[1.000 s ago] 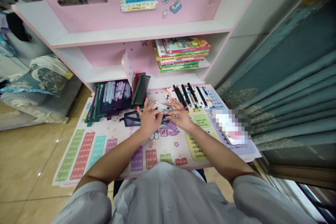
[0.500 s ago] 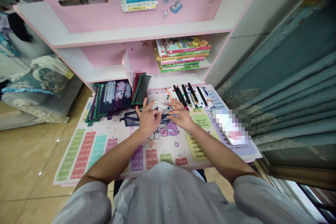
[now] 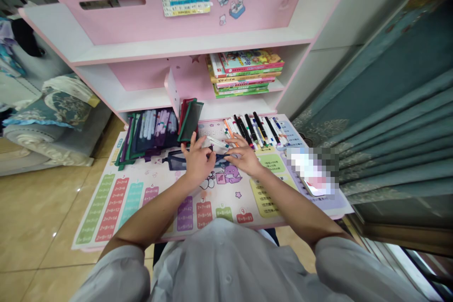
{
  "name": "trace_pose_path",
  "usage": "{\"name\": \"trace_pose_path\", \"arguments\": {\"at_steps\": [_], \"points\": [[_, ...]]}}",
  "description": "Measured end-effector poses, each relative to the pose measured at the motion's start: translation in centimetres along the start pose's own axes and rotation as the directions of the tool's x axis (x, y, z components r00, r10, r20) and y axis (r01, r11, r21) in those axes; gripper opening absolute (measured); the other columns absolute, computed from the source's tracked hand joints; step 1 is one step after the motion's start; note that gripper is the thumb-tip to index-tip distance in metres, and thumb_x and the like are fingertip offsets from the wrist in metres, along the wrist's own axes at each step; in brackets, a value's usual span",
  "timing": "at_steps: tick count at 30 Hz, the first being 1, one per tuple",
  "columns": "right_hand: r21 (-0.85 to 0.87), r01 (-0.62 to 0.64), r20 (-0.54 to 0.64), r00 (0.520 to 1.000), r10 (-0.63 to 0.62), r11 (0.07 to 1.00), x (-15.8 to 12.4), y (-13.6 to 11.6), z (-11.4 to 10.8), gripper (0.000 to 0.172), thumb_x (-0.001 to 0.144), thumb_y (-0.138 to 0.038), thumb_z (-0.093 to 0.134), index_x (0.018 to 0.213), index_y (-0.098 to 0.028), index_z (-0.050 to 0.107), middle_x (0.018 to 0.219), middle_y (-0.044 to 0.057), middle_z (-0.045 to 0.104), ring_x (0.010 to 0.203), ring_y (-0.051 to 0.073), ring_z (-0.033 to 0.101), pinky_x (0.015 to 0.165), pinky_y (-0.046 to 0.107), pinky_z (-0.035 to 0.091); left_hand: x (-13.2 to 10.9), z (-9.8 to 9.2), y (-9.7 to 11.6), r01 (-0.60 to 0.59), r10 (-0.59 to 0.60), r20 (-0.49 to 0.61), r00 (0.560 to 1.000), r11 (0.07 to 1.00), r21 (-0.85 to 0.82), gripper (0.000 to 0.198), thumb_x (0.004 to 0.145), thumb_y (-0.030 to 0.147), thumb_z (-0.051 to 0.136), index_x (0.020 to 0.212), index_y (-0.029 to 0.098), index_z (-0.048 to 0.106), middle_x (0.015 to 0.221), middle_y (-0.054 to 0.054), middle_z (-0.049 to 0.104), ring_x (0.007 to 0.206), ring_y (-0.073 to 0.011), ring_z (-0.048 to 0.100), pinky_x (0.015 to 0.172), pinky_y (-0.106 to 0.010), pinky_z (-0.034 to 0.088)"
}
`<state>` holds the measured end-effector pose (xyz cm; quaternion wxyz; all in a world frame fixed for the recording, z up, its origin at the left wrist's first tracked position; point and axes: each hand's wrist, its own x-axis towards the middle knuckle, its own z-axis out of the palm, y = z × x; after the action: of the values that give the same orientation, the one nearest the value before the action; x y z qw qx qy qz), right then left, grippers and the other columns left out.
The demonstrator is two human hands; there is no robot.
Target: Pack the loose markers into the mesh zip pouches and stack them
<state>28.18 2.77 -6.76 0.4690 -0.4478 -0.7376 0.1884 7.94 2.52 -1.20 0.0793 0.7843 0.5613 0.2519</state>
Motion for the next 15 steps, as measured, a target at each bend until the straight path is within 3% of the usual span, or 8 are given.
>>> {"name": "trace_pose_path", "arguments": {"at_steps": [15], "points": [[-0.017, 0.012, 0.004, 1.0, -0.012, 1.0, -0.02, 0.1, -0.06, 0.013, 0.078, -0.04, 0.075, 0.075, -0.027, 0.075, 0.121, 0.007, 0.068, 0.138, 0.032, 0.042, 0.113, 0.058, 0.036, 0.07, -0.58, -0.03, 0.016, -0.016, 0.013, 1.0, 1.0, 0.027, 0.022, 0.084, 0.029, 0.059, 0.064, 0.022, 0.065, 0.14, -0.002, 0.058, 0.146, -0.0335, 0.03, 0.112, -0.072, 0.021]]}}
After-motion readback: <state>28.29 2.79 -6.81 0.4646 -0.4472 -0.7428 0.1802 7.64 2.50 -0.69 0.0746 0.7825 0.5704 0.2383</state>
